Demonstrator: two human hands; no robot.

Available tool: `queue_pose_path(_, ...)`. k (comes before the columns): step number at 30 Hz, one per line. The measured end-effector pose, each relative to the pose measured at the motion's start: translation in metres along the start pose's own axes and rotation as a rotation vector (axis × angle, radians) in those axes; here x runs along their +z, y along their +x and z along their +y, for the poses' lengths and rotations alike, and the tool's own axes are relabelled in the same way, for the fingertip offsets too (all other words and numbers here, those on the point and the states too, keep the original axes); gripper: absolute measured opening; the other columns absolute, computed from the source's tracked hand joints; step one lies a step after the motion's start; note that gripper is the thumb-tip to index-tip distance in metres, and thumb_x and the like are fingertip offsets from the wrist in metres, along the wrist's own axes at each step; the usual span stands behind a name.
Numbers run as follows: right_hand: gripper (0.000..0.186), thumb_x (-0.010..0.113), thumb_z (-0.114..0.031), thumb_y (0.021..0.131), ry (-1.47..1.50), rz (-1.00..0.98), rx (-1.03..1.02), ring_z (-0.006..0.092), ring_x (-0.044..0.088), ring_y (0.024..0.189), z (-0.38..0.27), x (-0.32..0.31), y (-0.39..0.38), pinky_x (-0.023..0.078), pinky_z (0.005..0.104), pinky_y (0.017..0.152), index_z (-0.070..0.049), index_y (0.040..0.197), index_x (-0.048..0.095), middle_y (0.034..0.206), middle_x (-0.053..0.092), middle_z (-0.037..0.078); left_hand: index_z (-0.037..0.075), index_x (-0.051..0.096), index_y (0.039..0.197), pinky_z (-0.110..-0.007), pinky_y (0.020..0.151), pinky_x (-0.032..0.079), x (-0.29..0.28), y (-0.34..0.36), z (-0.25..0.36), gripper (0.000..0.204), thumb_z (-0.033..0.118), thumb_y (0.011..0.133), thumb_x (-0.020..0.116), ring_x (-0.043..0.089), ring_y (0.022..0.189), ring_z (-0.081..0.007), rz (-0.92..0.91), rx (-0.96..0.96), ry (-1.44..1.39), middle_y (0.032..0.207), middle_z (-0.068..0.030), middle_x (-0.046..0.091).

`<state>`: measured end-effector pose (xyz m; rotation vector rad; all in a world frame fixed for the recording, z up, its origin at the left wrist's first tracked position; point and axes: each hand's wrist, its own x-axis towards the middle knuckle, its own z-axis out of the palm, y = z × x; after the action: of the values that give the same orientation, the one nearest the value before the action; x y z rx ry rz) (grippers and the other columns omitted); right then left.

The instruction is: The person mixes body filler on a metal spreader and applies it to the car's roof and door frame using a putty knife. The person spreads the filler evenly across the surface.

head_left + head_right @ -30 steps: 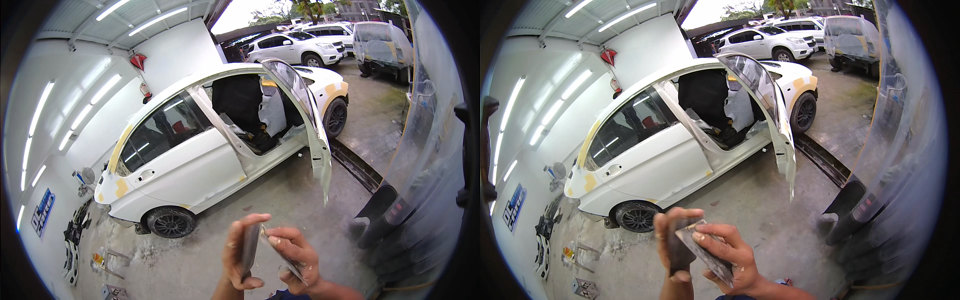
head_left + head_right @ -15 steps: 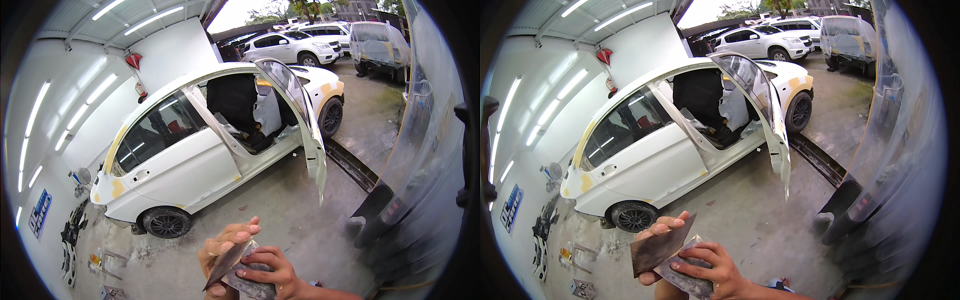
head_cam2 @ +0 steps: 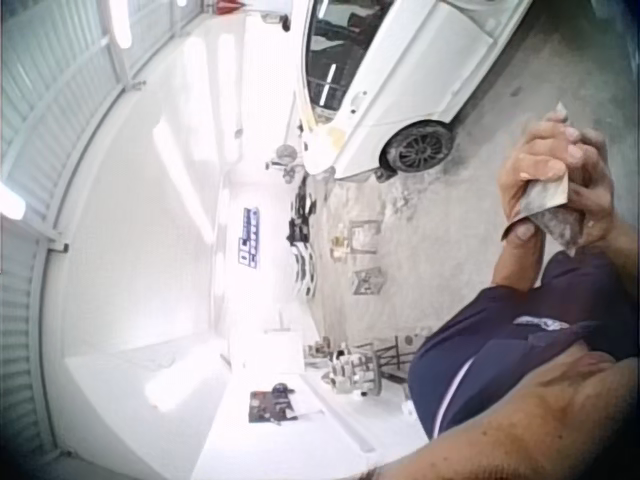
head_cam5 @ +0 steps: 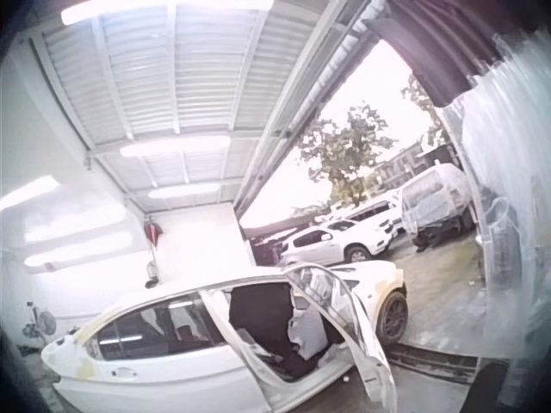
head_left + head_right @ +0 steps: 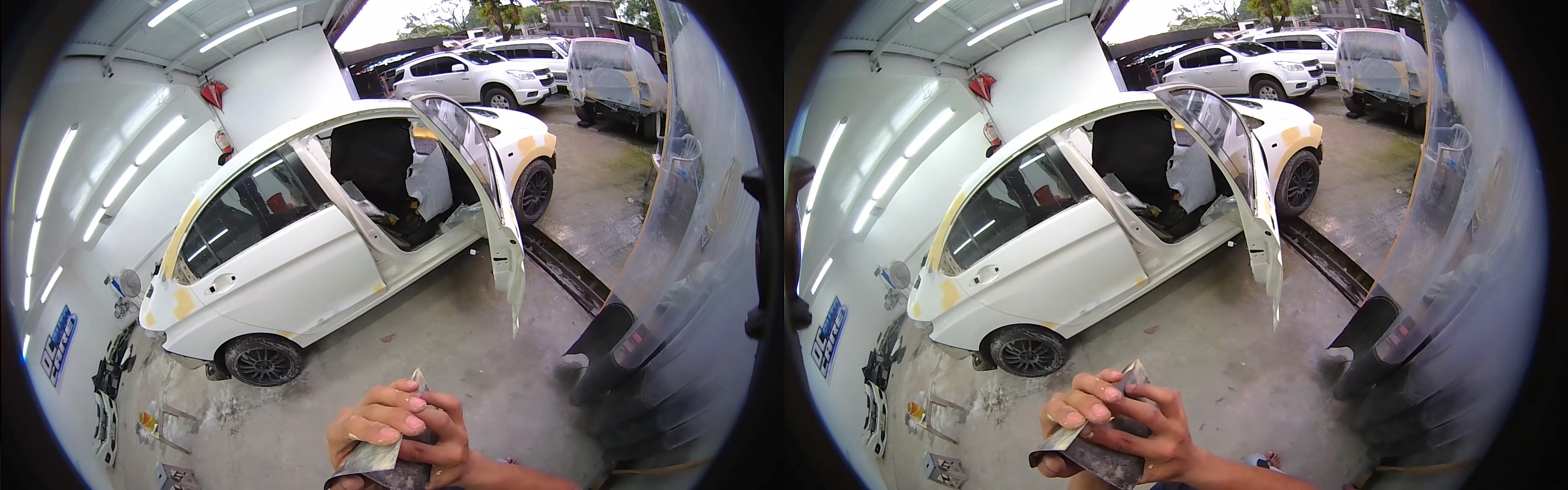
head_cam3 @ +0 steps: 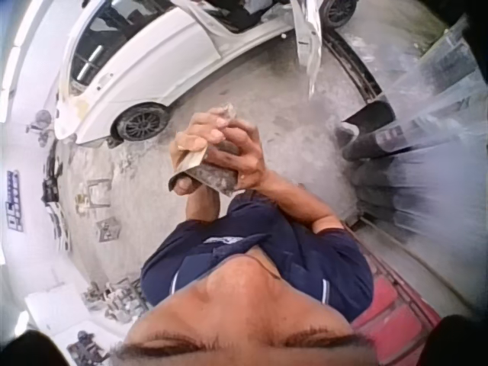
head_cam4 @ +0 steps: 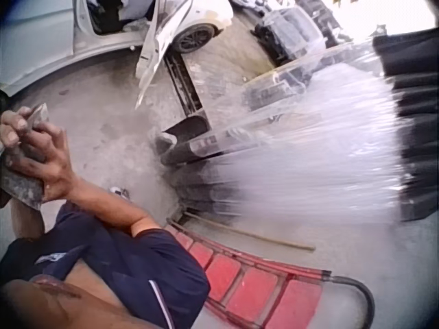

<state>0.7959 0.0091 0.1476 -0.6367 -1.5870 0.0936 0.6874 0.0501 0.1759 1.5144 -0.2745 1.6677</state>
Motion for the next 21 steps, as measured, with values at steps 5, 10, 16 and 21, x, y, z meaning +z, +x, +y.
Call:
queue_pose_path(5,0.034,0.075,-0.036,0.077,-0.060,0.065,-0.033,0.0211,0.056,0.114,-0.001,0.004,0.007,0.047,0.0345,0.092,-0.032,0.110,0.079,0.125,0.064,-0.006,0.005,0.060,0.125,-0.058,0.117,0.034,0.005,-0.007,0.006,0.059,0.053,0.091,0.054,0.057,0.122,-0.0355,0.080,0.009,0.033,0.117,-0.0159,0.068)
queue_pose_path(10,0.038,0.080,-0.033,0.071,-0.079,0.070,-0.057,0.0238,0.056,0.114,-0.003,-0.002,0.024,0.048,0.0370,0.094,-0.029,0.110,0.079,0.122,0.064,-0.003,0.002,0.055,0.133,-0.059,0.119,0.032,0.022,-0.017,0.013,0.071,0.057,0.088,0.056,0.052,0.132,-0.0354,0.281,-0.053,0.057,0.131,-0.0196,0.061)
queue_pose_path(16,0.051,0.083,-0.015,0.068,-0.056,0.019,0.142,0.0302,0.058,0.114,0.016,-0.022,0.028,0.049,0.0404,0.099,-0.015,0.119,0.075,0.130,0.061,0.010,-0.008,0.051,0.139,-0.045,0.106,0.045,0.017,-0.052,0.004,0.081,0.051,0.086,0.068,0.059,0.122,-0.0326,0.473,-0.429,0.230,0.131,-0.0238,0.061)
queue_pose_path(21,0.026,0.072,-0.009,0.093,0.662,0.647,0.759,0.0225,0.069,0.096,0.081,-0.064,-0.005,0.056,0.0345,0.082,-0.007,0.119,0.069,0.114,0.068,0.012,-0.002,0.064,0.113,-0.029,0.078,0.055,-0.016,-0.063,-0.019,0.023,0.013,0.097,0.071,0.068,0.090,-0.0159,0.495,-0.511,0.228,0.098,-0.0093,0.071)
